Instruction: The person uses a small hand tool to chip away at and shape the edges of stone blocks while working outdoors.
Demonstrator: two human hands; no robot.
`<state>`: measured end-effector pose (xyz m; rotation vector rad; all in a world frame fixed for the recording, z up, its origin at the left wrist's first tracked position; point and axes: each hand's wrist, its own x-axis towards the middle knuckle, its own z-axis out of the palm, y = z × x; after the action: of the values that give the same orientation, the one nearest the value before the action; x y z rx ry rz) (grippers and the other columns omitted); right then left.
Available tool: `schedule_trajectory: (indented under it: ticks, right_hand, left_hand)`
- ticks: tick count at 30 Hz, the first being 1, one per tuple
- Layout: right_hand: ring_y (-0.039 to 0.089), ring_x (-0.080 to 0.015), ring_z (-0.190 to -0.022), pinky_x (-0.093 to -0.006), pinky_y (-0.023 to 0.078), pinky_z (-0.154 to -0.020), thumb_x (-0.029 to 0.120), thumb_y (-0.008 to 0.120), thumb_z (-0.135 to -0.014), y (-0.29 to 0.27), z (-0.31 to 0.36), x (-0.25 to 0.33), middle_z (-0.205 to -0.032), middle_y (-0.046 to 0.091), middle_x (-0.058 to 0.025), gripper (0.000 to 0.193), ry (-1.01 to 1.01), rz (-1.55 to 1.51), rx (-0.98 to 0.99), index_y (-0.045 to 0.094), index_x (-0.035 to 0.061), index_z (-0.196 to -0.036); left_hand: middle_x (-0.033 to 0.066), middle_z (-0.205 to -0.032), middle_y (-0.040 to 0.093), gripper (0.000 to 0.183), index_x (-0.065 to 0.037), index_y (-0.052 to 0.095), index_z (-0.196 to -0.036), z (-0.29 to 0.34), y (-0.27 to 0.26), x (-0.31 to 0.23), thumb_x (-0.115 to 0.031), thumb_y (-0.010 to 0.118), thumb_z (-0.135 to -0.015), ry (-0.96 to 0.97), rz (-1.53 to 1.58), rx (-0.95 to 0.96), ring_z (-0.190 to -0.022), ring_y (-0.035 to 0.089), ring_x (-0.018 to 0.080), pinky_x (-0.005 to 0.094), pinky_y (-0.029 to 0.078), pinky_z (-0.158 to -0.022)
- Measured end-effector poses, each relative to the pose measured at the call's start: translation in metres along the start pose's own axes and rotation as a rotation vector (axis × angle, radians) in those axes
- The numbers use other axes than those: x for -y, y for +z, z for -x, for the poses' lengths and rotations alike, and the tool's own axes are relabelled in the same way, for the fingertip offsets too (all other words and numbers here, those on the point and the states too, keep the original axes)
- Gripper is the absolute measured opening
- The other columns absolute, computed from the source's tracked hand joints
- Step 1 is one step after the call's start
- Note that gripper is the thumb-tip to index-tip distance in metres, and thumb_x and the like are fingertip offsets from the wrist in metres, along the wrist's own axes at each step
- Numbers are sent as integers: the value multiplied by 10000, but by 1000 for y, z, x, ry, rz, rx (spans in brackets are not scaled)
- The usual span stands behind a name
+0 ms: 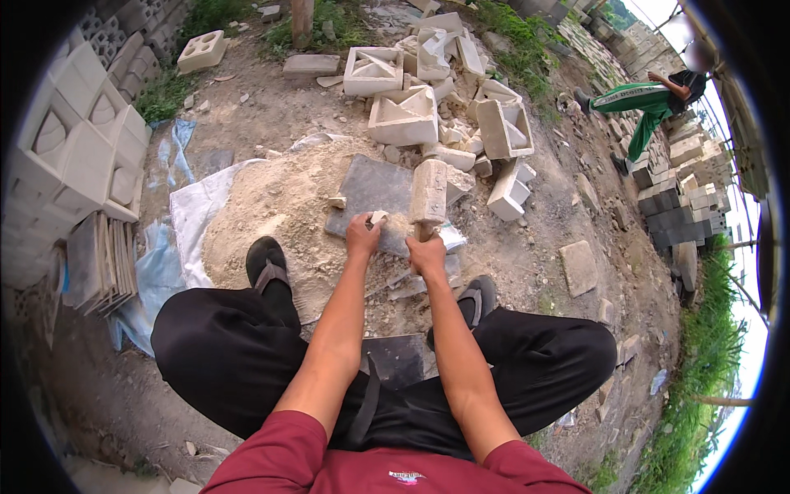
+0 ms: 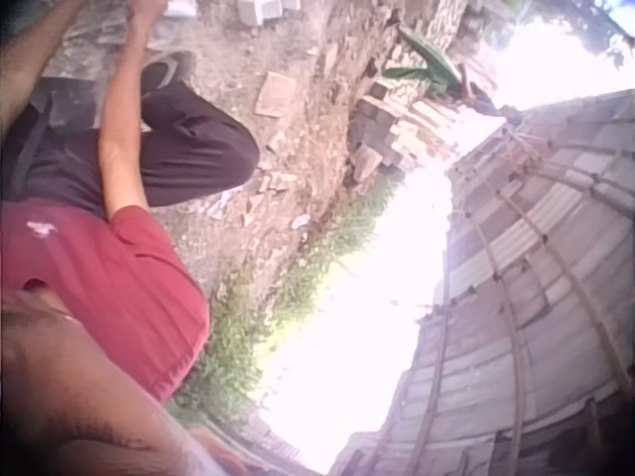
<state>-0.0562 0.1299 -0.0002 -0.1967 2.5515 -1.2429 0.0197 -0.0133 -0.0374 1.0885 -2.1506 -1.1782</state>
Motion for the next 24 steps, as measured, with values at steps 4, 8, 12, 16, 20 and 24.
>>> schedule_trajectory:
  ticks: [4, 8, 12, 16, 20, 24]
  right_hand:
    - [624, -430, -971, -437, 506, -819, 325, 710, -683, 8, 29, 1, -954, 659, -288, 492, 33, 232, 17, 634, -95, -926]
    - [672, -387, -835, -405, 529, -746, 303, 700, -695, -7, 14, 1, -892, 673, -262, 452, 47, 308, 173, 640, -100, -890]
    - [630, -235, -555, -355, 504, -525, 225, 677, -710, -15, 19, 3, -698, 635, -154, 308, 233, -84, 308, 613, -74, -749]
    - [577, -182, -473, -337, 466, -430, 172, 662, -727, -15, 27, 4, -588, 571, -81, 242, 318, -346, 226, 567, -37, -652]
    - [574, -187, -462, -331, 455, -411, 151, 655, -734, -19, 26, -13, -554, 550, -75, 228, 274, -313, 225, 561, -34, -639]
    - [563, -187, -433, -332, 454, -401, 139, 656, -731, -17, 23, -23, -559, 553, -81, 221, 250, -274, 250, 560, -46, -658]
  left_hand:
    - [138, -865, 680, 365, -15, 675, -1035, -2, -4, 6, -332, 679, -854, -113, 121, 12, -712, 639, 239, 349, 502, -700]
    - [109, -846, 698, 347, -9, 673, -1029, -16, 0, 14, -328, 592, -921, -117, 248, -69, -665, 624, 172, 319, 501, -645]
    - [104, -824, 705, 346, -6, 666, -980, -19, 1, 14, -314, 512, -952, -319, 510, 182, -681, 632, 170, 314, 496, -632]
    - [129, -826, 703, 306, -15, 654, -977, -17, 7, -2, -298, 545, -930, -368, 653, 288, -707, 654, 218, 343, 504, -644]
    - [139, -861, 690, 249, -15, 642, -984, -7, 15, -21, -232, 635, -863, -89, 423, 108, -752, 646, 260, 364, 508, -692]
    - [159, -904, 661, 268, -25, 639, -1002, -4, 18, -20, -128, 687, -759, 74, 132, 159, -900, 623, 332, 384, 497, -792]
